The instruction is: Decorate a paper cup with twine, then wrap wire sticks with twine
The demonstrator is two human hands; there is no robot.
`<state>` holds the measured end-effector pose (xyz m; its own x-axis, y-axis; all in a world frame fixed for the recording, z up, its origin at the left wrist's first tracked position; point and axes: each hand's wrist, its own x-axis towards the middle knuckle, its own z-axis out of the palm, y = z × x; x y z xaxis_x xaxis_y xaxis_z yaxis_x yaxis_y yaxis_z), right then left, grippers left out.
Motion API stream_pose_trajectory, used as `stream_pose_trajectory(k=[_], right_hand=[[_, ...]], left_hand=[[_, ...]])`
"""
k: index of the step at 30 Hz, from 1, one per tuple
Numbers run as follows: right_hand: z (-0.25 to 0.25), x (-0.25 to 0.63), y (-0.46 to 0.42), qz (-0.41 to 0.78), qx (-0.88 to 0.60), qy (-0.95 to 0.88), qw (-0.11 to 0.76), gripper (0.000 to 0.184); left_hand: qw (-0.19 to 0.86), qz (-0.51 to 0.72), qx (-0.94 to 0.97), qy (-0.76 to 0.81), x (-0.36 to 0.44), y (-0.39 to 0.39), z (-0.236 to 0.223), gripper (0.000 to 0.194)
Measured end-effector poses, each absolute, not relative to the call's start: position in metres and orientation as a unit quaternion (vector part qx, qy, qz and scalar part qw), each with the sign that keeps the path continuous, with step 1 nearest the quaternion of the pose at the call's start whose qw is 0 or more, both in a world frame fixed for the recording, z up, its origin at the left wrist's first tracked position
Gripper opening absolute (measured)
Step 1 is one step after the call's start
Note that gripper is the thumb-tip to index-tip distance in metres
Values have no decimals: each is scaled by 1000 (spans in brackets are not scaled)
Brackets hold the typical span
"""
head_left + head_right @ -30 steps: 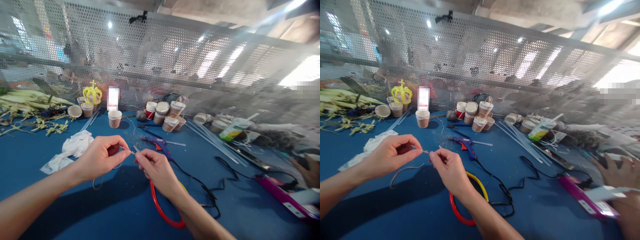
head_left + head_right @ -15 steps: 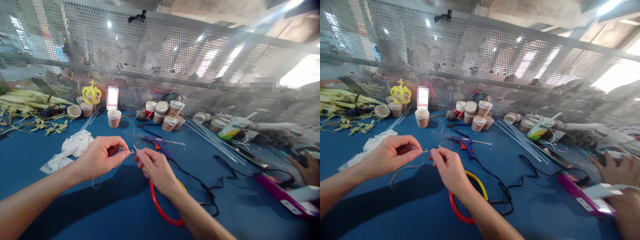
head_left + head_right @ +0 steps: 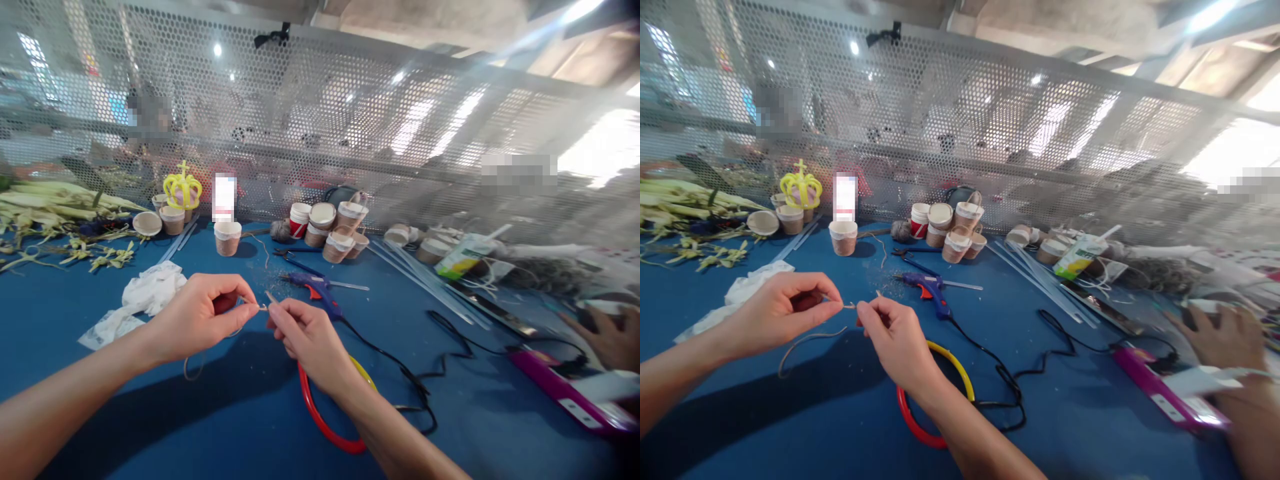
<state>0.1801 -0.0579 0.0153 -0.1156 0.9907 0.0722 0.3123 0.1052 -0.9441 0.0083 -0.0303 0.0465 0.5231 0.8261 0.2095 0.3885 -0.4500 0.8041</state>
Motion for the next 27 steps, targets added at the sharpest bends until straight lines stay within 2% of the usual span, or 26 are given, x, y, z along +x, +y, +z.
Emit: stream_pose_trajectory(k=[8,27], right_hand=[[16,180,-58,436,-519,-610,410,30],[23,179,-63,402,-517,-645,394,29]], left_hand=[[339,300,798,397,7,-28,45,20],[357,317,783,399,8,-24,42,19]])
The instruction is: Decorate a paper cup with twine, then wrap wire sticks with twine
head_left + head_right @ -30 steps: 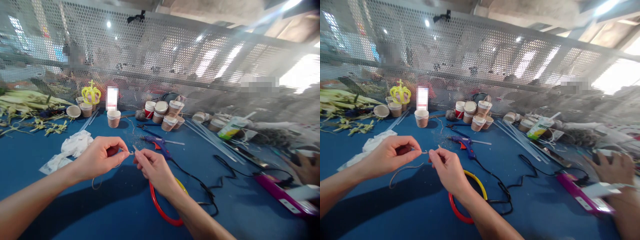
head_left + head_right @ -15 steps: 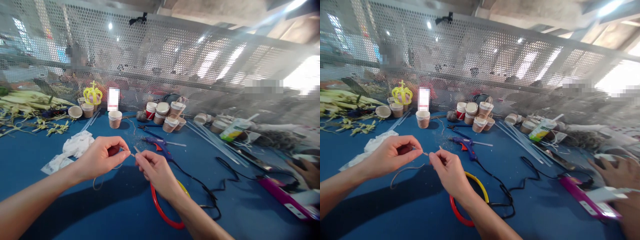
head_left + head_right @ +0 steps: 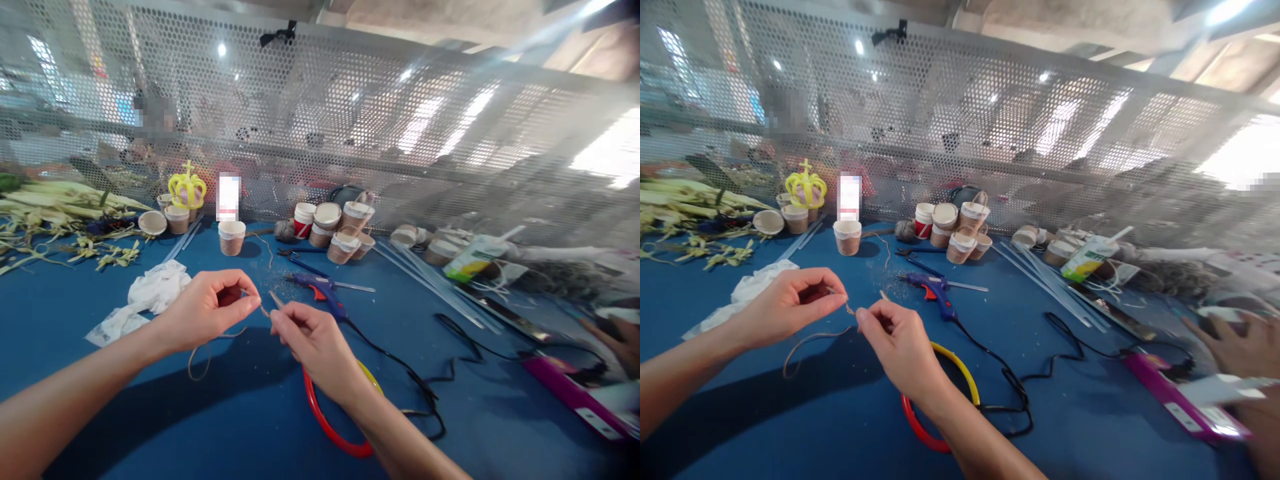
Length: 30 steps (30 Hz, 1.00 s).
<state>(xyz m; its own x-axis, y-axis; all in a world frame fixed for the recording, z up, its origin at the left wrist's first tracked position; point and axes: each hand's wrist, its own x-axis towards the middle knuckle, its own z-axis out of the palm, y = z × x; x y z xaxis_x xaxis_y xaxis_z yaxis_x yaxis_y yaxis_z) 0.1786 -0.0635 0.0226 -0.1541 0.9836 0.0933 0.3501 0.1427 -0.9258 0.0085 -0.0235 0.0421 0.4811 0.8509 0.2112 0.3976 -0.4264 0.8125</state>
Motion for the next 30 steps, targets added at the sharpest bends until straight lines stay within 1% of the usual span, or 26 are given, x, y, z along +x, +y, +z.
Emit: stream_pose_trajectory(k=[12,17,22,25,30], right_hand=[[17,180,-62,397,-522,-621,430,30],[20,179,-64,342,-535,-642,430,28],[21,177,-65,255,-541,-680,425,26],[20,177,-65,209,-528,-709,418,25],[19,177,-66,195,-496,-731,426,24]], left_hand=[[402,283,785,377,11,-26,41,15],[401,276,787,379,10,-31,45,17],[359,282,804,382,8,-32,47,17],[352,299,799,384,6,-30,47,17],[371,309,784,391,6,-27,44,16]])
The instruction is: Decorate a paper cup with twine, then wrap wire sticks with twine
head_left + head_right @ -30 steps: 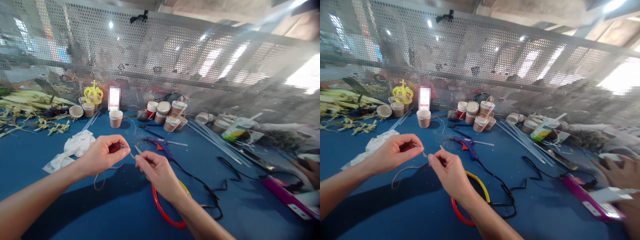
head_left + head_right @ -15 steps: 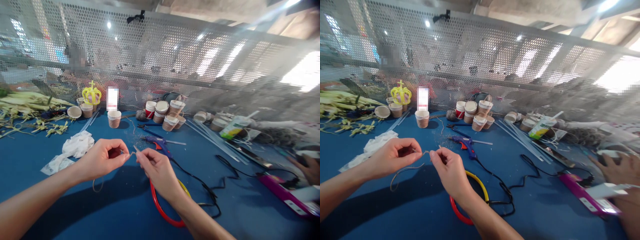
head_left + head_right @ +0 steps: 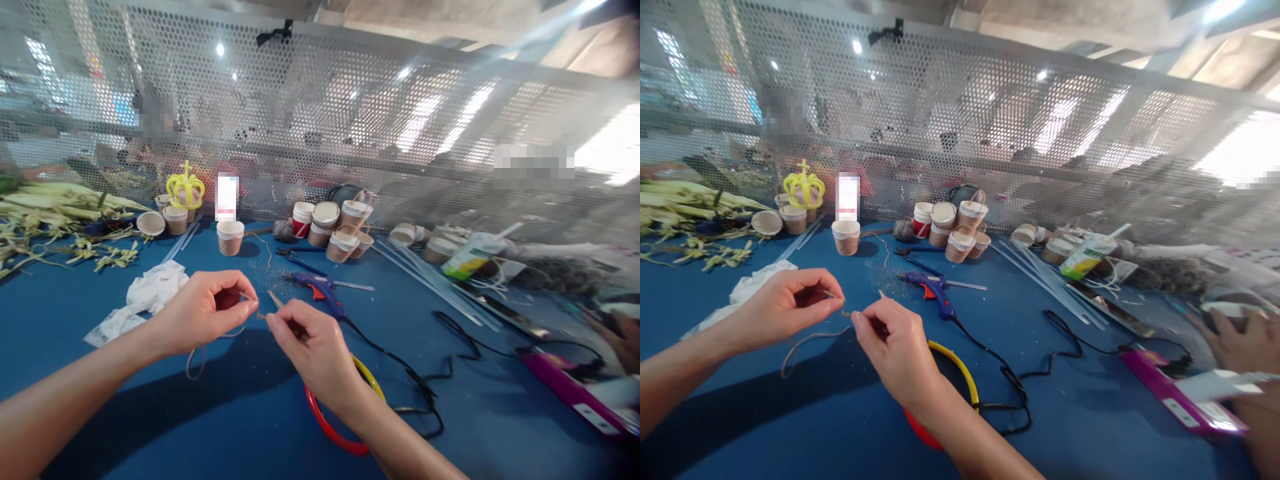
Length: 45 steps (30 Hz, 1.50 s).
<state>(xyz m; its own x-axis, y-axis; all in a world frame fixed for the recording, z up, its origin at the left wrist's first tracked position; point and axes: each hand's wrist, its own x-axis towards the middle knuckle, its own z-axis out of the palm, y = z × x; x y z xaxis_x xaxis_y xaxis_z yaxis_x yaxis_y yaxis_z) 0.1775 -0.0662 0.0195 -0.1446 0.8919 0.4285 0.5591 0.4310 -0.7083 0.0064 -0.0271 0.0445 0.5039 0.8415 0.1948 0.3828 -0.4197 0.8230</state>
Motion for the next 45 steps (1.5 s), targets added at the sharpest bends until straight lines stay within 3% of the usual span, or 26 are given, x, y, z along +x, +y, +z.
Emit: stream_pose_trajectory(k=[11,27,37,45], right_hand=[[23,178,-65,307,-518,-662,446,25],[17,179,-65,140,-484,-756,417,22],[21,180,-66,297,-467,-737,388,22],[25,179,-66,352,-495,-663,438,24]], left_hand=[[431,279,771,379,11,-26,45,12],[351,268,816,372,6,-30,47,12],[467,241,769,364,6,-19,47,16],[477,253,759,365,14,-24,39,17]])
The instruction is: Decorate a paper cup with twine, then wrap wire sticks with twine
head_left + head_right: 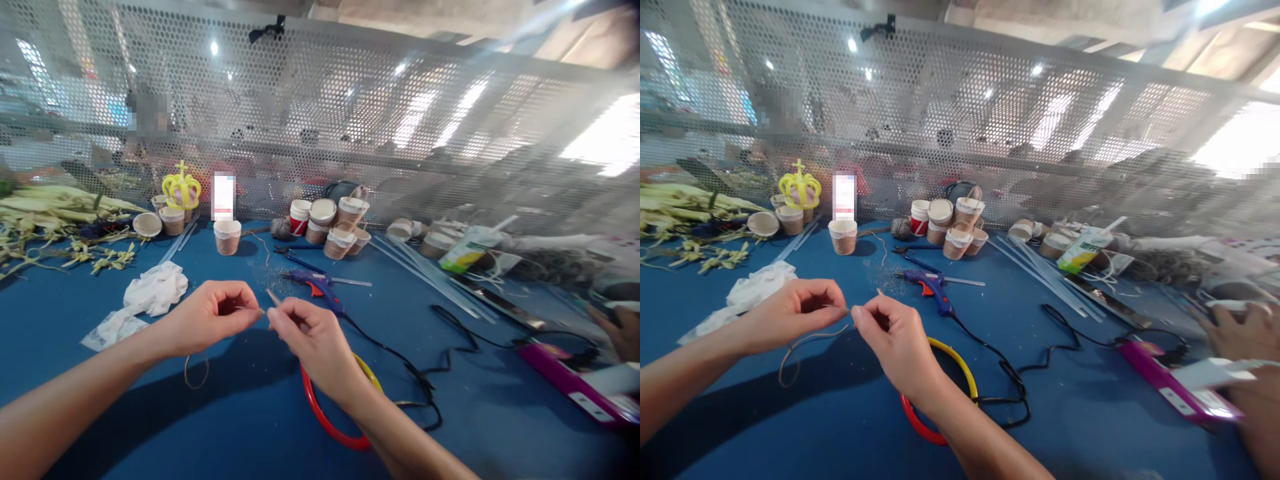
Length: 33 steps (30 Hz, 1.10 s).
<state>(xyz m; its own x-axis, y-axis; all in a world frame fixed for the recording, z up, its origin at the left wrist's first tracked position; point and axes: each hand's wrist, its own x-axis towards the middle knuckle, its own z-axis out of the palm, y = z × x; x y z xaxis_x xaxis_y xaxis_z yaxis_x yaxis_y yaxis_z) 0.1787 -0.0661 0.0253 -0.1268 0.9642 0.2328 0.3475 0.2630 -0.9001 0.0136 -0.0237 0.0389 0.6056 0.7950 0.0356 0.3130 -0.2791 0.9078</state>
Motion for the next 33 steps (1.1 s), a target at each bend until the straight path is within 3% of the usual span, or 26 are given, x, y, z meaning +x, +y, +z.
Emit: stream_pose_trajectory(k=[4,10,15,18,24,33], right_hand=[[19,180,-64,308,-524,-655,449,25],[14,180,-62,146,-530,-717,429,23],[16,181,-63,85,-492,-776,386,23],[17,181,-64,85,-460,-799,378,23],[21,181,-65,197,-453,-771,402,21],[23,179,-64,324,-499,-668,448,23]], left_hand=[[420,278,779,374,16,-31,34,17],[202,299,877,318,15,-35,37,15],[167,291,883,327,11,-33,44,13],[211,278,871,345,9,-29,46,12],[431,224,789,376,7,-19,47,18],[568,266,682,376,18,-23,32,21]])
